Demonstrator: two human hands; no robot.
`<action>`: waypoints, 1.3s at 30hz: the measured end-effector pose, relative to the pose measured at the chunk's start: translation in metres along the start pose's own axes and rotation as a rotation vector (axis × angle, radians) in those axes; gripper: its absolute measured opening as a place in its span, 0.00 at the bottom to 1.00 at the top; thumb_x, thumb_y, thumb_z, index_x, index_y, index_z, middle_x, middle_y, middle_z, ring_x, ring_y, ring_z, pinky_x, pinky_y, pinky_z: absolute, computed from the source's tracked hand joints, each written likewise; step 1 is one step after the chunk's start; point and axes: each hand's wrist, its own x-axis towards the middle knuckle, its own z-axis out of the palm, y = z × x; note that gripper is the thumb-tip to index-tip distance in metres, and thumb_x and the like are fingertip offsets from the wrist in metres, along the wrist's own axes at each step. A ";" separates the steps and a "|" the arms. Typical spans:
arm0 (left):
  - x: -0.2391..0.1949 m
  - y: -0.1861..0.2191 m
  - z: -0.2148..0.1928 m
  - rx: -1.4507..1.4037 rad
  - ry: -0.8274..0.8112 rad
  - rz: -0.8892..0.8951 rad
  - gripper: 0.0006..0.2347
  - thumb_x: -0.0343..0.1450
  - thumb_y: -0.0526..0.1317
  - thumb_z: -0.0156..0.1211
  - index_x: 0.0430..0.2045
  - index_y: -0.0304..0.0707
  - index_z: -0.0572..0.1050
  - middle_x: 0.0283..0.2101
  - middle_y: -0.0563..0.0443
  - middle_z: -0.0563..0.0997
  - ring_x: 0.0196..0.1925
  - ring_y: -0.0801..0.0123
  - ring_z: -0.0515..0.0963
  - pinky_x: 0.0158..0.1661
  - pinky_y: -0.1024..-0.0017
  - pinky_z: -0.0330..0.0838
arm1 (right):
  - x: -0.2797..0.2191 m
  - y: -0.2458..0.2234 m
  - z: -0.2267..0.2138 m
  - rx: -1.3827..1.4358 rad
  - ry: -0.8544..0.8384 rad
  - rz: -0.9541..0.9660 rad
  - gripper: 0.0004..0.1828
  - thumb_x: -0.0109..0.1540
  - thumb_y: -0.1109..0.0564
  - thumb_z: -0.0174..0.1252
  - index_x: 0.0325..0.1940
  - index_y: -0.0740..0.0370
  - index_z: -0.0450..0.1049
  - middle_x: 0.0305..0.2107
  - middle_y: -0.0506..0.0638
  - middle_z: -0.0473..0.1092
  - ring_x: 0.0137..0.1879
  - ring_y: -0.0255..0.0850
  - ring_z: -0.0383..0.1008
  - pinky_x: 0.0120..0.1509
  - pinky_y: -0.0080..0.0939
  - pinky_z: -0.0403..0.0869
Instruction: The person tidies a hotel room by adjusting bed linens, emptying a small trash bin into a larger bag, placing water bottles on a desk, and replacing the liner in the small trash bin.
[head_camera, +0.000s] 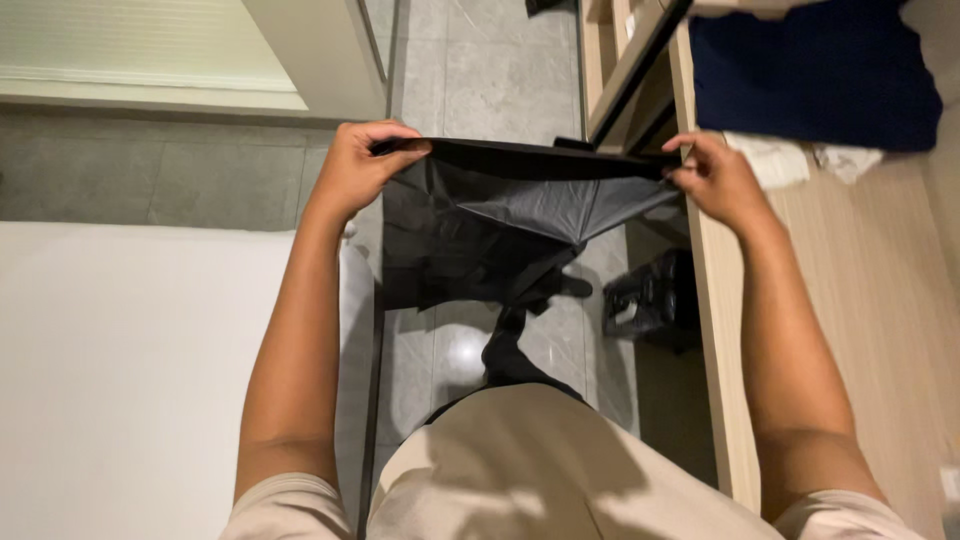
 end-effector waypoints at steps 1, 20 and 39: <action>0.017 0.007 0.008 -0.029 0.055 -0.022 0.05 0.69 0.30 0.68 0.36 0.31 0.83 0.37 0.52 0.86 0.41 0.75 0.84 0.45 0.75 0.78 | 0.023 0.002 0.005 0.000 -0.014 -0.025 0.21 0.63 0.66 0.62 0.62 0.62 0.76 0.33 0.47 0.66 0.38 0.38 0.66 0.45 0.40 0.70; 0.159 0.034 -0.013 -0.203 -0.144 -0.101 0.08 0.68 0.38 0.73 0.30 0.30 0.83 0.29 0.60 0.80 0.29 0.86 0.71 0.30 0.82 0.65 | 0.210 -0.120 0.074 0.784 -0.202 -0.306 0.10 0.67 0.57 0.62 0.49 0.67 0.76 0.40 0.43 0.75 0.46 0.29 0.72 0.53 0.31 0.73; 0.155 -0.033 -0.020 -0.639 -0.525 -0.241 0.12 0.74 0.42 0.67 0.42 0.29 0.81 0.35 0.53 0.83 0.35 0.78 0.81 0.36 0.76 0.76 | 0.216 -0.133 0.099 0.667 -0.333 -0.316 0.08 0.58 0.62 0.71 0.39 0.65 0.79 0.36 0.46 0.70 0.44 0.33 0.69 0.50 0.34 0.69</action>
